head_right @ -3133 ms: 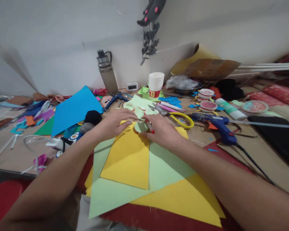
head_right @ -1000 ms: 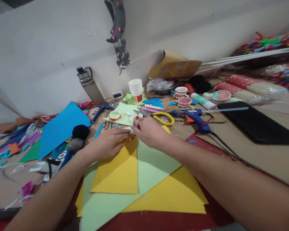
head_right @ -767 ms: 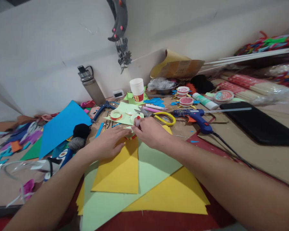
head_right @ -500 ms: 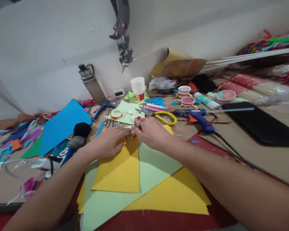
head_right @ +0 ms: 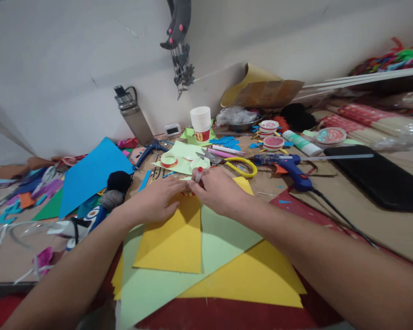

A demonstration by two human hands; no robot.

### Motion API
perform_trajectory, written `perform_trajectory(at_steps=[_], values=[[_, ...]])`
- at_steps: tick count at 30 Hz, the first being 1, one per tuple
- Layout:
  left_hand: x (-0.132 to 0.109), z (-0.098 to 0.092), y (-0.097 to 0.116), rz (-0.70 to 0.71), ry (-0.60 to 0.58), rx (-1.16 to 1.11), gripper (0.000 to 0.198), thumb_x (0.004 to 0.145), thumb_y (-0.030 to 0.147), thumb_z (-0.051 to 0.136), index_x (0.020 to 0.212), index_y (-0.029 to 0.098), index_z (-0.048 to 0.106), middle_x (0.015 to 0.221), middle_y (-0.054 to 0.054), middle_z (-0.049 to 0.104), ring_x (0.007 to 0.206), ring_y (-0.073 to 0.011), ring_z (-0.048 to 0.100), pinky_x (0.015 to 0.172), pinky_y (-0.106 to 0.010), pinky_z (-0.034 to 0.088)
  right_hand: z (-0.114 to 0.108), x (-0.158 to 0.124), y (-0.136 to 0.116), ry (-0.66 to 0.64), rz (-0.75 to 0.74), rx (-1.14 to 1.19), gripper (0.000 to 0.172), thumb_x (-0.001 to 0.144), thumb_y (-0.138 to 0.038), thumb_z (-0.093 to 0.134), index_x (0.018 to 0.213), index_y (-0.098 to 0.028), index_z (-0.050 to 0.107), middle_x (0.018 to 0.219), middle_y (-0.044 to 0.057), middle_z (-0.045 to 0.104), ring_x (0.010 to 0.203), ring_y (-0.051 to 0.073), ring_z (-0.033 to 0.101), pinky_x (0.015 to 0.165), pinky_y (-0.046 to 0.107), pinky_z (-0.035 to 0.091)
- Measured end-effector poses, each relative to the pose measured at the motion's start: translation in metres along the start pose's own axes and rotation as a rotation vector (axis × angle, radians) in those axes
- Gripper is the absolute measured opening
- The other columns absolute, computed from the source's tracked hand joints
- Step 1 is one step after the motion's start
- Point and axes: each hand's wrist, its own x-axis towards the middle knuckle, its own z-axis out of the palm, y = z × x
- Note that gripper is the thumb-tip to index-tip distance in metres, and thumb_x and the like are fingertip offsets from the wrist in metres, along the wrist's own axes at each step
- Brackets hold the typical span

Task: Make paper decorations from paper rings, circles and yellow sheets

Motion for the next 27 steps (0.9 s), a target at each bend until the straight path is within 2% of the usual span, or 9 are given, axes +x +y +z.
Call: perform_trajectory(at_steps=[10, 14, 19, 27], values=[[-0.001, -0.001, 0.001, -0.013, -0.008, 0.012, 0.037, 0.082, 0.019, 0.05, 0.118, 0.016, 0.057, 0.12, -0.01, 0.062, 0.112, -0.0262, 0.053, 0.098, -0.04, 0.043, -0.001, 0.001, 0.001, -0.019, 0.016, -0.074, 0.027, 0.093, -0.029, 0.041, 0.072, -0.02, 0.057, 0.06, 0.003, 0.06, 0.057, 0.017, 0.052, 0.055, 0.028, 0.031], [0.0, 0.0, -0.002, -0.019, -0.008, -0.035, 0.04, 0.08, 0.01, 0.046, 0.117, 0.018, 0.057, 0.12, -0.008, 0.062, 0.114, -0.0237, 0.053, 0.1, -0.038, 0.042, -0.001, -0.001, -0.001, -0.01, -0.006, -0.026, 0.027, 0.092, -0.029, 0.042, 0.071, -0.02, 0.057, 0.061, 0.003, 0.061, 0.058, 0.017, 0.053, 0.057, 0.028, 0.033], [0.002, 0.0, -0.01, -0.037, -0.056, -0.093, 0.048, 0.073, -0.001, 0.044, 0.113, 0.02, 0.059, 0.117, -0.007, 0.063, 0.112, -0.0219, 0.055, 0.094, -0.034, 0.045, 0.007, -0.005, -0.004, 0.028, -0.094, 0.142, 0.024, 0.093, -0.028, 0.044, 0.076, -0.021, 0.059, 0.071, 0.004, 0.065, 0.067, 0.017, 0.057, 0.062, 0.028, 0.039], [0.003, 0.0, -0.011, -0.057, -0.071, -0.062, 0.043, 0.075, 0.001, 0.047, 0.113, 0.02, 0.059, 0.122, -0.009, 0.062, 0.114, -0.0246, 0.055, 0.097, -0.037, 0.045, 0.024, -0.005, -0.005, 0.078, -0.253, 0.171, 0.018, 0.092, -0.022, 0.047, 0.085, -0.02, 0.063, 0.083, 0.006, 0.069, 0.079, 0.018, 0.061, 0.072, 0.03, 0.045]])
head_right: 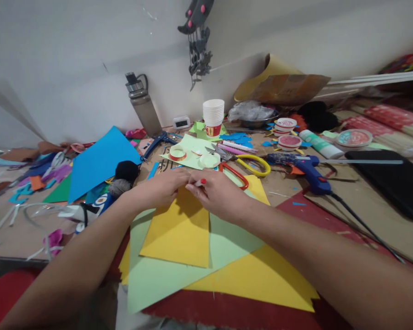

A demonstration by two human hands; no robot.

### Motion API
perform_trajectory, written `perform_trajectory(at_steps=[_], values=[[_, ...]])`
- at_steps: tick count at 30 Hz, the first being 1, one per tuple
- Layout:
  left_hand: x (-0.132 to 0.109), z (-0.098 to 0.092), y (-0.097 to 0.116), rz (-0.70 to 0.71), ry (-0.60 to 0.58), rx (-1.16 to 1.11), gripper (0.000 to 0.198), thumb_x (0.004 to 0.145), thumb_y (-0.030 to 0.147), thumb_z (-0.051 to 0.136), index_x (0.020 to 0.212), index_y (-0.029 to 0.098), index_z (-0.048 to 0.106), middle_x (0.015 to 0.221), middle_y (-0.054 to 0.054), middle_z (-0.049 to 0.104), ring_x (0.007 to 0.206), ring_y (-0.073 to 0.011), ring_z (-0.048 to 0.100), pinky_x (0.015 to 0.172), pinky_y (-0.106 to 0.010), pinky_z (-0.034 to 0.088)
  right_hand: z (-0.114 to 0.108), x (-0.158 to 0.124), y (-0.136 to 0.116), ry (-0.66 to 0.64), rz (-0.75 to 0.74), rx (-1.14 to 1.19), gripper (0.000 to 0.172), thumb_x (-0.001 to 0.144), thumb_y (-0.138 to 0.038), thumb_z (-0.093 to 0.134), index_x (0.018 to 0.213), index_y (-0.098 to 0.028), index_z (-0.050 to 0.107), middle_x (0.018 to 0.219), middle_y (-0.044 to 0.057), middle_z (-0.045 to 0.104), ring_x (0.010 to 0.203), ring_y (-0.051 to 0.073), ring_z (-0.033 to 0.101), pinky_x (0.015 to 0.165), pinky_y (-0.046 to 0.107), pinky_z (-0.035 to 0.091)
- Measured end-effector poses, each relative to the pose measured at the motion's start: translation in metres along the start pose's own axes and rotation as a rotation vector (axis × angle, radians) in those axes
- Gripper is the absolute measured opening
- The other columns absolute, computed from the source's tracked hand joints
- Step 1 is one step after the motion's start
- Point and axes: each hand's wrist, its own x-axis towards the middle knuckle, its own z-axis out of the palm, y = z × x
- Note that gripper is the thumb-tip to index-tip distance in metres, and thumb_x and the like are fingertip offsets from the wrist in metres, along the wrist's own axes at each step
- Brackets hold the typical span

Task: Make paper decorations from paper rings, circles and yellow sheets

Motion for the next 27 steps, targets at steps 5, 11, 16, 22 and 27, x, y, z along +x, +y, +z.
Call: perform_trajectory(at_steps=[5, 11, 16, 22, 27], values=[[0.0, 0.002, -0.002, 0.018, -0.002, 0.003, 0.045, 0.074, 0.002, 0.051, 0.114, 0.02, 0.059, 0.123, -0.009, 0.062, 0.115, -0.0252, 0.055, 0.098, -0.037, 0.044, 0.003, 0.0, 0.0, 0.011, -0.056, -0.033, 0.016, 0.091, -0.021, 0.049, 0.086, -0.02, 0.063, 0.083, 0.006, 0.07, 0.08, 0.019, 0.061, 0.07, 0.03, 0.046], [0.0, 0.004, -0.002, 0.024, 0.012, -0.009, 0.043, 0.078, 0.002, 0.048, 0.115, 0.02, 0.058, 0.122, -0.008, 0.062, 0.115, -0.0231, 0.055, 0.095, -0.034, 0.045, -0.003, -0.003, -0.001, -0.02, -0.026, -0.07, 0.019, 0.091, -0.021, 0.047, 0.086, -0.019, 0.065, 0.08, 0.007, 0.068, 0.077, 0.018, 0.061, 0.07, 0.029, 0.045], [-0.001, 0.005, -0.003, 0.042, 0.008, -0.032, 0.05, 0.08, 0.002, 0.048, 0.123, 0.025, 0.054, 0.128, -0.006, 0.06, 0.118, -0.0219, 0.054, 0.096, -0.035, 0.044, -0.013, -0.003, -0.003, -0.083, 0.05, -0.161, 0.023, 0.092, -0.025, 0.045, 0.08, -0.019, 0.063, 0.077, 0.006, 0.066, 0.071, 0.018, 0.058, 0.065, 0.029, 0.042], [-0.002, 0.004, -0.003, 0.04, 0.003, -0.034, 0.054, 0.079, 0.001, 0.047, 0.126, 0.026, 0.053, 0.13, -0.006, 0.059, 0.119, -0.0225, 0.053, 0.096, -0.035, 0.044, -0.019, -0.004, -0.003, -0.065, 0.059, -0.185, 0.025, 0.092, -0.028, 0.044, 0.075, -0.02, 0.061, 0.071, 0.005, 0.064, 0.067, 0.017, 0.057, 0.063, 0.029, 0.041], [-0.003, 0.006, -0.002, 0.006, 0.019, -0.047, 0.051, 0.082, 0.005, 0.047, 0.129, 0.025, 0.048, 0.13, -0.007, 0.059, 0.118, -0.0229, 0.054, 0.095, -0.035, 0.044, -0.012, -0.007, 0.003, 0.015, -0.019, -0.076, 0.019, 0.092, -0.027, 0.048, 0.085, -0.021, 0.064, 0.08, 0.005, 0.069, 0.075, 0.018, 0.061, 0.068, 0.03, 0.045]])
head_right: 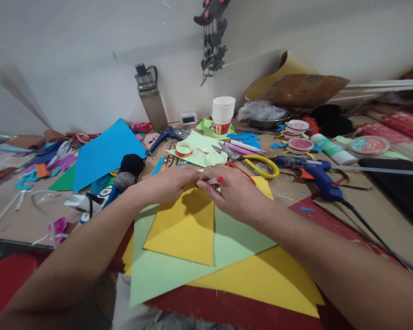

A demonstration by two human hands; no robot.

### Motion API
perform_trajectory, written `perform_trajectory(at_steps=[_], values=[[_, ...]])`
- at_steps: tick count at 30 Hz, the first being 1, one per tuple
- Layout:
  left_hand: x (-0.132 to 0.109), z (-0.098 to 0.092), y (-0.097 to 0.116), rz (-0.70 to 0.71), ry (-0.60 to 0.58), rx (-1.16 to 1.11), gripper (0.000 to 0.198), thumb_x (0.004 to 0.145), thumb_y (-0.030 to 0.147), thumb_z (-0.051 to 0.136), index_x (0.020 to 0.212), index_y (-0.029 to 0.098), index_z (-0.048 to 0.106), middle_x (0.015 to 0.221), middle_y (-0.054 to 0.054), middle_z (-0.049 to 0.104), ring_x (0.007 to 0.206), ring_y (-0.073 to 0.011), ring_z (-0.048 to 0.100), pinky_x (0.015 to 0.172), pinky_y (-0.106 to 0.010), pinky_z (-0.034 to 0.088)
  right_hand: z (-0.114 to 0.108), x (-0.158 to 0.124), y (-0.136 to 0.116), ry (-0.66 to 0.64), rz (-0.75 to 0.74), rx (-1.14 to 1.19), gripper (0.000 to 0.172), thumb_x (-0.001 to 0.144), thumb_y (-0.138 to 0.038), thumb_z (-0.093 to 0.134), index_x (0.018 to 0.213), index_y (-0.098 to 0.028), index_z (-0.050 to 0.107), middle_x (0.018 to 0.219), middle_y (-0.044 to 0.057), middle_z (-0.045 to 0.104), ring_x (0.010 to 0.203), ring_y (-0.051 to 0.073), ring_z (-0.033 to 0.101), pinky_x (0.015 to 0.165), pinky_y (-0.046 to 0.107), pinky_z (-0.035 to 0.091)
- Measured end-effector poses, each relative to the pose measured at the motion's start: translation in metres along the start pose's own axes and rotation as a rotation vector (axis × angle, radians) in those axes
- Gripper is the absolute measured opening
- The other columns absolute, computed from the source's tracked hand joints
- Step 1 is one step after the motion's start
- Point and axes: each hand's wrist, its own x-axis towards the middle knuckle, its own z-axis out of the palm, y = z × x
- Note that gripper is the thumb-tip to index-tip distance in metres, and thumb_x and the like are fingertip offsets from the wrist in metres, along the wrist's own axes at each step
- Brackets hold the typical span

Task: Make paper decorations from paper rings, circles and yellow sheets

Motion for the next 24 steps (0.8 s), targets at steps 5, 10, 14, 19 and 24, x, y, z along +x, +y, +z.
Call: perform_trajectory(at_steps=[5, 10, 14, 19, 24], values=[[-0.001, 0.005, -0.005, -0.023, 0.026, -0.014, 0.059, 0.084, 0.009, 0.046, 0.14, 0.023, 0.036, 0.139, -0.01, 0.052, 0.122, -0.0231, 0.052, 0.096, -0.035, 0.044, 0.011, -0.005, 0.0, 0.038, -0.153, 0.015, 0.015, 0.092, -0.023, 0.05, 0.092, -0.021, 0.065, 0.087, 0.008, 0.07, 0.084, 0.02, 0.062, 0.074, 0.033, 0.049], [-0.001, 0.006, -0.006, 0.004, 0.022, -0.006, 0.06, 0.084, 0.01, 0.045, 0.141, 0.023, 0.034, 0.141, -0.01, 0.05, 0.124, -0.0228, 0.05, 0.097, -0.034, 0.043, 0.016, -0.006, -0.004, -0.026, -0.259, -0.11, 0.016, 0.092, -0.018, 0.048, 0.095, -0.019, 0.064, 0.091, 0.011, 0.068, 0.091, 0.024, 0.06, 0.076, 0.037, 0.051], [-0.001, 0.004, -0.003, -0.025, 0.005, 0.002, 0.06, 0.084, 0.01, 0.047, 0.141, 0.023, 0.035, 0.14, -0.01, 0.051, 0.123, -0.0231, 0.051, 0.096, -0.035, 0.043, 0.022, -0.003, -0.005, -0.061, -0.319, -0.223, 0.017, 0.091, -0.015, 0.047, 0.094, -0.019, 0.064, 0.086, 0.01, 0.067, 0.092, 0.025, 0.06, 0.076, 0.039, 0.05], [-0.001, 0.003, -0.001, -0.012, 0.005, -0.004, 0.055, 0.085, 0.012, 0.048, 0.138, 0.021, 0.04, 0.136, -0.011, 0.054, 0.121, -0.0231, 0.052, 0.096, -0.034, 0.043, 0.028, 0.0, -0.006, -0.07, -0.35, -0.303, 0.019, 0.091, -0.013, 0.045, 0.085, -0.019, 0.062, 0.08, 0.01, 0.065, 0.084, 0.024, 0.06, 0.073, 0.038, 0.049], [-0.001, 0.005, -0.003, -0.01, 0.009, -0.017, 0.057, 0.083, 0.011, 0.049, 0.138, 0.021, 0.04, 0.135, -0.01, 0.054, 0.121, -0.0233, 0.052, 0.095, -0.034, 0.043, 0.023, -0.001, -0.01, -0.037, -0.298, -0.25, 0.018, 0.092, -0.016, 0.044, 0.082, -0.02, 0.059, 0.081, 0.009, 0.066, 0.083, 0.023, 0.059, 0.069, 0.035, 0.048]])
